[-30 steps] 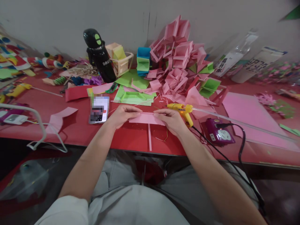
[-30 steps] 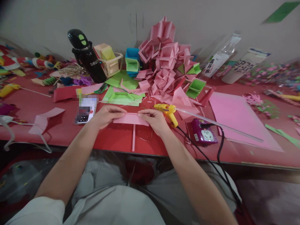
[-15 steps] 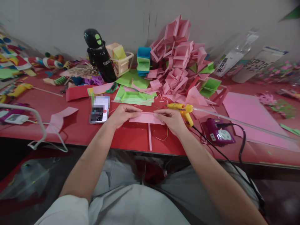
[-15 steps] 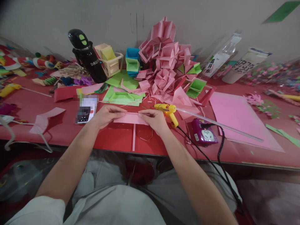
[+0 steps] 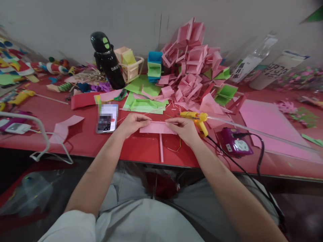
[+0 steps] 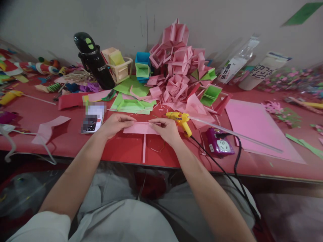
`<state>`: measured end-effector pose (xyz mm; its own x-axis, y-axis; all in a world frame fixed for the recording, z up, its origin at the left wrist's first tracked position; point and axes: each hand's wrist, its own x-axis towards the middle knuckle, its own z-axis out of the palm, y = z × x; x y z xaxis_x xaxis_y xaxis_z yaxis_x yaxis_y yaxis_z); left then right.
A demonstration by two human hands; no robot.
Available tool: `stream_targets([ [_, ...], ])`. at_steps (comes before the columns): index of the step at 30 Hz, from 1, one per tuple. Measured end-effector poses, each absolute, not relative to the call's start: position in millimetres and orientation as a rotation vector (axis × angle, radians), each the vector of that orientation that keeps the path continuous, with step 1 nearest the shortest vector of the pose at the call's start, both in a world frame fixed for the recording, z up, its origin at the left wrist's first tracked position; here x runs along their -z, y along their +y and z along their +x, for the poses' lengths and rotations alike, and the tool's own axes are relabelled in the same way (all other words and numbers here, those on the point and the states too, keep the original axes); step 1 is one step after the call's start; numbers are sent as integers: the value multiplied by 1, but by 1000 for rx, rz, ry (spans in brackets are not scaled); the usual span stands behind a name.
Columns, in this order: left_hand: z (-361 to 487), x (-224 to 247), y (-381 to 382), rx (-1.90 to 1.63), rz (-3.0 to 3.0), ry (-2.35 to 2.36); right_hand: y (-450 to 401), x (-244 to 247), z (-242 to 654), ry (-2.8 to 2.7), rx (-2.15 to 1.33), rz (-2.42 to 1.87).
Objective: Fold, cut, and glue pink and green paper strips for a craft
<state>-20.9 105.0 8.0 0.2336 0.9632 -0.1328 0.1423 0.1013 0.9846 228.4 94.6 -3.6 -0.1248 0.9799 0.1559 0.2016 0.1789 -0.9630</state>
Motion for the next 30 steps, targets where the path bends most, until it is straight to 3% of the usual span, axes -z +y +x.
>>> stream_targets([
  [9, -19, -8, 104, -920, 1640, 1280, 92, -1, 224, -1511, -1065, -1204],
  [19, -17, -16, 101, -1053, 1497, 1336, 93, -1, 225, -1367, -1232, -1221],
  [30, -24, -12, 104, -977, 1353, 1132, 94, 4, 226, -1303, -1248, -1129],
])
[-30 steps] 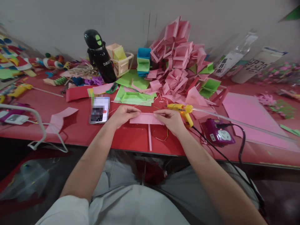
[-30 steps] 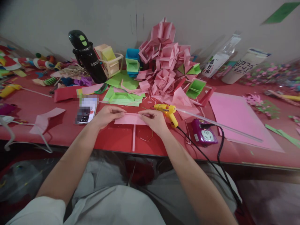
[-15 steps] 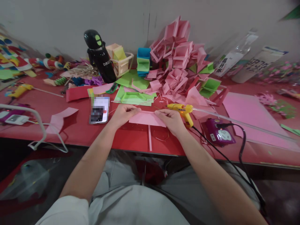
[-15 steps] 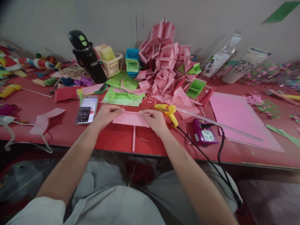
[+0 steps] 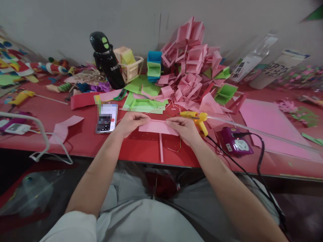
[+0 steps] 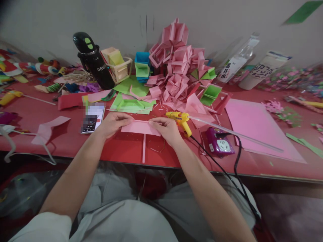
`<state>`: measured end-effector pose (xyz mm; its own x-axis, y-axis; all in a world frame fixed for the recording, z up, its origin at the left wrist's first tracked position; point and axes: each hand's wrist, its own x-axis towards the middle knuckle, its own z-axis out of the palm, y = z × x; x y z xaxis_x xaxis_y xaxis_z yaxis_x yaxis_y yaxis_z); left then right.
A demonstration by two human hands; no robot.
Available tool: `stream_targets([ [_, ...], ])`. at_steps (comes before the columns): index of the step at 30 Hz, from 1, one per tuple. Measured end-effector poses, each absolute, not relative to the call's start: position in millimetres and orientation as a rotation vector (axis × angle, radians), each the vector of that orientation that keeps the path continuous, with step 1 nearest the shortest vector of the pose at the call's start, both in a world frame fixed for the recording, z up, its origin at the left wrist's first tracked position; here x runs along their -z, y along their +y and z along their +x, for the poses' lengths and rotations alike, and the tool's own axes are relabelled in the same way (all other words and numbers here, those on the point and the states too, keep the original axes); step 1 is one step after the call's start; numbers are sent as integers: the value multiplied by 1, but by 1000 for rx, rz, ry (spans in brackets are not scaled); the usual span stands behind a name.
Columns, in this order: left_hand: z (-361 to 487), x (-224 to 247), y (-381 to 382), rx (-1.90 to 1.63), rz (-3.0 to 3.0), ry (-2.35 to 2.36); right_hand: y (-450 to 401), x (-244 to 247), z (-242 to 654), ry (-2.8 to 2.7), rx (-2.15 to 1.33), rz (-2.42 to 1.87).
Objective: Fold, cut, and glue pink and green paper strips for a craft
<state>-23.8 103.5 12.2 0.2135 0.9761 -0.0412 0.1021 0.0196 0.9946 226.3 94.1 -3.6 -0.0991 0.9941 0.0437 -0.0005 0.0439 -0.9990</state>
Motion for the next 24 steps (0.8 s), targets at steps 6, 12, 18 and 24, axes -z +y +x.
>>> stream_targets([
  [6, -25, -14, 103, -968, 1330, 1089, 94, 4, 226, -1287, -1284, -1114],
  [12, -23, -12, 102, -1002, 1340, 1093, 95, 8, 226, -1224, -1359, -1069],
  [18, -22, -13, 101, -1021, 1354, 1089, 94, 6, 224, -1220, -1313, -1097],
  [24, -23, -11, 103, -981, 1329, 1107, 94, 2, 225, -1331, -1194, -1178],
])
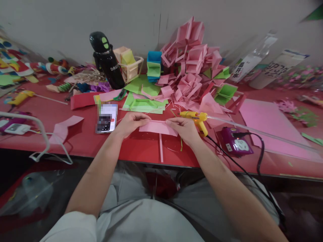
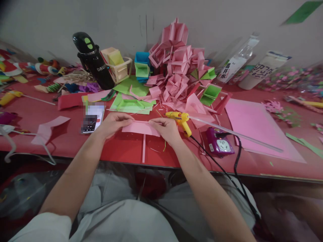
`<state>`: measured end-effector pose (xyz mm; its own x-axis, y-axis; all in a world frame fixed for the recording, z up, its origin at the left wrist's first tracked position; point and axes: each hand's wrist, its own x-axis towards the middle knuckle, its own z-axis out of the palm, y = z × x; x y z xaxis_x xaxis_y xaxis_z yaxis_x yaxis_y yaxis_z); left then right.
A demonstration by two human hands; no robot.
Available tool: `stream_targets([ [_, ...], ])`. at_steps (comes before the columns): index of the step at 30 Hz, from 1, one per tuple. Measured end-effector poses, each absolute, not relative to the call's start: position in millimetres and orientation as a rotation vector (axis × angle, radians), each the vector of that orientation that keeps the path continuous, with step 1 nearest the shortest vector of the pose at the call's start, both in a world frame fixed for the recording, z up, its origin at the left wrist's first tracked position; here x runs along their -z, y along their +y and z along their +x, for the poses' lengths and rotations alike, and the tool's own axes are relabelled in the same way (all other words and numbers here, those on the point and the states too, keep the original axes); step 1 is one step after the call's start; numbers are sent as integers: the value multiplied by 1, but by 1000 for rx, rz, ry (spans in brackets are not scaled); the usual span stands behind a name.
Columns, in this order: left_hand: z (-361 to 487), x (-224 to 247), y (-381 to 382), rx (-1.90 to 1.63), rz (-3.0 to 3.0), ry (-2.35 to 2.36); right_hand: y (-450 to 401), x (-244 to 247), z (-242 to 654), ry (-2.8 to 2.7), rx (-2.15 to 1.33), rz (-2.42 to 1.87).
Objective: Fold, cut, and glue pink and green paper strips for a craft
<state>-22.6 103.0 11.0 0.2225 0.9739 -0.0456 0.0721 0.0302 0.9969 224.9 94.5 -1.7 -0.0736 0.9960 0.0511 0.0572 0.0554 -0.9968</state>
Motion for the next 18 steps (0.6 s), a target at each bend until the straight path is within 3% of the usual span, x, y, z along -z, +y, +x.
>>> stream_targets([
  [18, -19, -12, 101, -1020, 1379, 1290, 91, -3, 229, -1460, -1153, -1281],
])
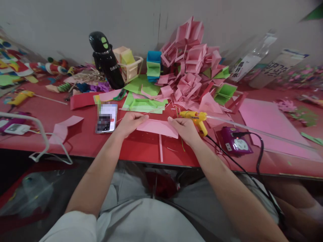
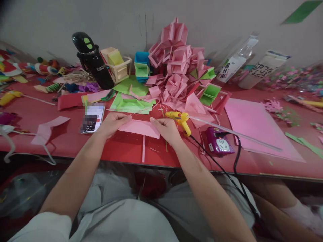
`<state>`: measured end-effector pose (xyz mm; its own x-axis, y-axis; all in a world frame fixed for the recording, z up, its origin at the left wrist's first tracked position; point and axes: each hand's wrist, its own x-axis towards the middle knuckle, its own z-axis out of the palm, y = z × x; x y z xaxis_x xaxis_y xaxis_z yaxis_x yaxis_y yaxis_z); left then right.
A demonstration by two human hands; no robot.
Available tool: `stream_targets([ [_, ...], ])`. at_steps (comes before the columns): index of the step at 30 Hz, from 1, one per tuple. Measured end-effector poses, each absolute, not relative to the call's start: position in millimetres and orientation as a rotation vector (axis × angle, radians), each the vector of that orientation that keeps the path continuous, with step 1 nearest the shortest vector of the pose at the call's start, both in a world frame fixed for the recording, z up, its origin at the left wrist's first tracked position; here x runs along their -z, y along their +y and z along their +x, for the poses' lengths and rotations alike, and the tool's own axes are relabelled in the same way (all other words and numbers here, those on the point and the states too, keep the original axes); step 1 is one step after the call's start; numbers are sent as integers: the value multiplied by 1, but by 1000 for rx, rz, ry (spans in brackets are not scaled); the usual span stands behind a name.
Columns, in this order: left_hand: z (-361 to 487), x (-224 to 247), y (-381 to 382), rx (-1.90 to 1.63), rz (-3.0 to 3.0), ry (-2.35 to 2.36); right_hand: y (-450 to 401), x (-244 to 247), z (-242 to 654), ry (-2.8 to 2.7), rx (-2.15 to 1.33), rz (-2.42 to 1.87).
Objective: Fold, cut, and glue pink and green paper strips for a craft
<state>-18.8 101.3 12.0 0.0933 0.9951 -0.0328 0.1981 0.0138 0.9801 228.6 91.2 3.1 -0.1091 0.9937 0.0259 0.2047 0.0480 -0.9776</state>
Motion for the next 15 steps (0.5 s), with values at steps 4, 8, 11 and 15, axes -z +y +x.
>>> stream_targets([
  [4, -18, -14, 100, -1019, 1357, 1276, 91, -5, 227, -1412, -1229, -1258],
  [8, -17, -18, 99, -1013, 1379, 1289, 91, -7, 227, -1397, -1250, -1268],
  [11, -19, -18, 99, -1013, 1405, 1290, 89, -9, 228, -1430, -1228, -1269],
  [15, -22, -14, 101, -1001, 1437, 1277, 89, -9, 230, -1446, -1197, -1283],
])
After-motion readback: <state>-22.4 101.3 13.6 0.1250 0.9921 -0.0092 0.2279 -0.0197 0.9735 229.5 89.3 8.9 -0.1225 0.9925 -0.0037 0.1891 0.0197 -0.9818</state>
